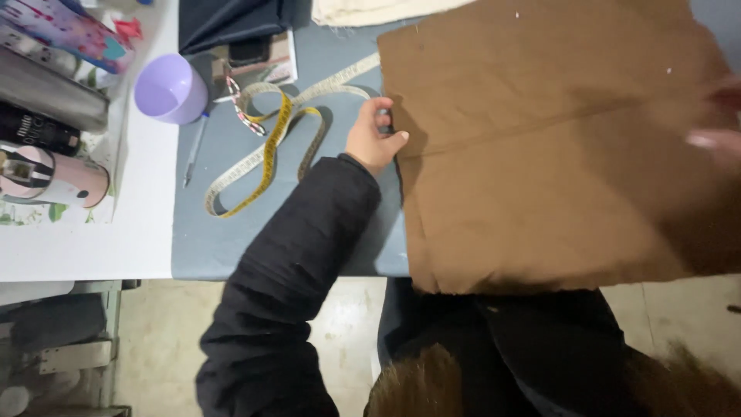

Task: Pinning fabric pieces together to prepare for sewing.

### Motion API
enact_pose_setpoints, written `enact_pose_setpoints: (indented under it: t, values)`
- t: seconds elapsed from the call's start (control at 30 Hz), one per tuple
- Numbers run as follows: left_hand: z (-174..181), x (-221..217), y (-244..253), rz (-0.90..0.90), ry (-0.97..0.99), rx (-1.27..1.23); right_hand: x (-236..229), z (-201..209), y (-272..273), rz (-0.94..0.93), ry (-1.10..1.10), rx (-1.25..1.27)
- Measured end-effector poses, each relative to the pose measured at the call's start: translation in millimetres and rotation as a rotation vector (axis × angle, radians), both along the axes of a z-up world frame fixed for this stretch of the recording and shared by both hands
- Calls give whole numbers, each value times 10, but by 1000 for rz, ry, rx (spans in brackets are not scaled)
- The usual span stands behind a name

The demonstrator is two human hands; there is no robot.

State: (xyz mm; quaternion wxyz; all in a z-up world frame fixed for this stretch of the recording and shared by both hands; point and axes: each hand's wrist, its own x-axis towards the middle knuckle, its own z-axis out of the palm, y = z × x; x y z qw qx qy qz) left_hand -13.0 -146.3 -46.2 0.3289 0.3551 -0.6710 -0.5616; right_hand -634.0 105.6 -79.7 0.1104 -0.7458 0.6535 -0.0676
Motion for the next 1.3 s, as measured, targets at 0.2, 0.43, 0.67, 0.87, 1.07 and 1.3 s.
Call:
enact_pose_setpoints:
  t: [0.2,0.43,0.67,0.87,1.07,1.3]
  values:
    - [141,-114,18,63,107,-119,3029,2740,-1591,196,175,-224]
    - [28,-113,74,31,169,-62,3271,1732,-4324,63,-11,-342]
    - [442,-12,164,125,-87,-249,3761,1286,-4886,87,-60,-827]
    - [507,22,188,149,-34,-215,3706,1030,-5373,70,-286,-795]
    - [520,36,169,97,-51,-170,3636,1070,-5156,20,-246,-743]
    - [377,-5,120,48,10,-198,3797,1567,-4127,133,-302,-500]
